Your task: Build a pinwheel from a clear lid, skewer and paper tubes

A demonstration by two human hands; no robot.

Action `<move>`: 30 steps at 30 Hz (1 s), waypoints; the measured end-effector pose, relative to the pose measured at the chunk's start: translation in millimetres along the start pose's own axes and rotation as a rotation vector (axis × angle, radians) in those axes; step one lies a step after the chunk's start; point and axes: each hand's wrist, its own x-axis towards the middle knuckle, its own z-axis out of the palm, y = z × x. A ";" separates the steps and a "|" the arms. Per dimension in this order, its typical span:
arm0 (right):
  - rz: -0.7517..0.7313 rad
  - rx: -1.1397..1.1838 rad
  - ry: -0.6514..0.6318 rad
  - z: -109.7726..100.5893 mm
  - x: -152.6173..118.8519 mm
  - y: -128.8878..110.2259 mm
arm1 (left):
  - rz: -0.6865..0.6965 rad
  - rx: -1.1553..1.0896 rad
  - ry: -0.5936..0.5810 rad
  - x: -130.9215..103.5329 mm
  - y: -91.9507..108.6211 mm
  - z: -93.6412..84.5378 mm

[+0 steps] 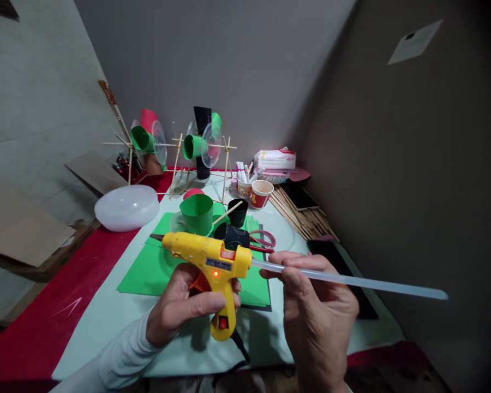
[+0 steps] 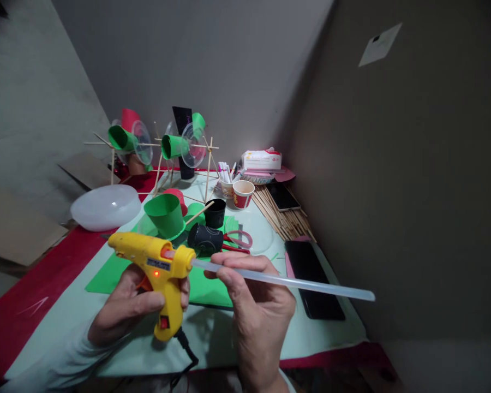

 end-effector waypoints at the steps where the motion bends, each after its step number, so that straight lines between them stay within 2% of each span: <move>1: 0.005 0.011 0.000 -0.4 -0.6 0.8 | -0.002 0.003 0.006 0.1 0.0 0.2; 6: 0.012 0.013 -0.019 -3.2 -1.0 1.3 | 0.006 0.059 -0.012 2.8 -3.2 -4.7; 11: -0.015 -0.019 -0.023 -5.0 0.0 -1.7 | 0.066 0.124 -0.148 4.7 -6.5 -11.0; 15: -0.062 -0.061 -0.007 -4.4 0.6 -4.9 | 0.059 0.119 -0.071 1.1 -4.2 -5.9; 17: -0.069 -0.053 -0.007 -3.5 0.3 -5.0 | 0.040 0.122 -0.076 0.7 -4.5 -5.5; 20: -0.051 0.014 -0.013 0.4 -2.0 -2.4 | 0.063 0.124 -0.171 3.7 -8.4 -11.0; 24: 0.031 0.080 -0.021 8.5 -4.6 2.1 | 0.079 0.091 -0.185 8.2 -13.4 -17.8; 27: 0.033 0.060 -0.066 6.5 -5.0 1.0 | 0.052 0.077 -0.217 8.6 -12.2 -15.2; 30: 0.054 -0.093 -0.222 -11.6 -13.6 -1.0 | 0.019 0.109 -0.180 8.4 -8.6 -7.7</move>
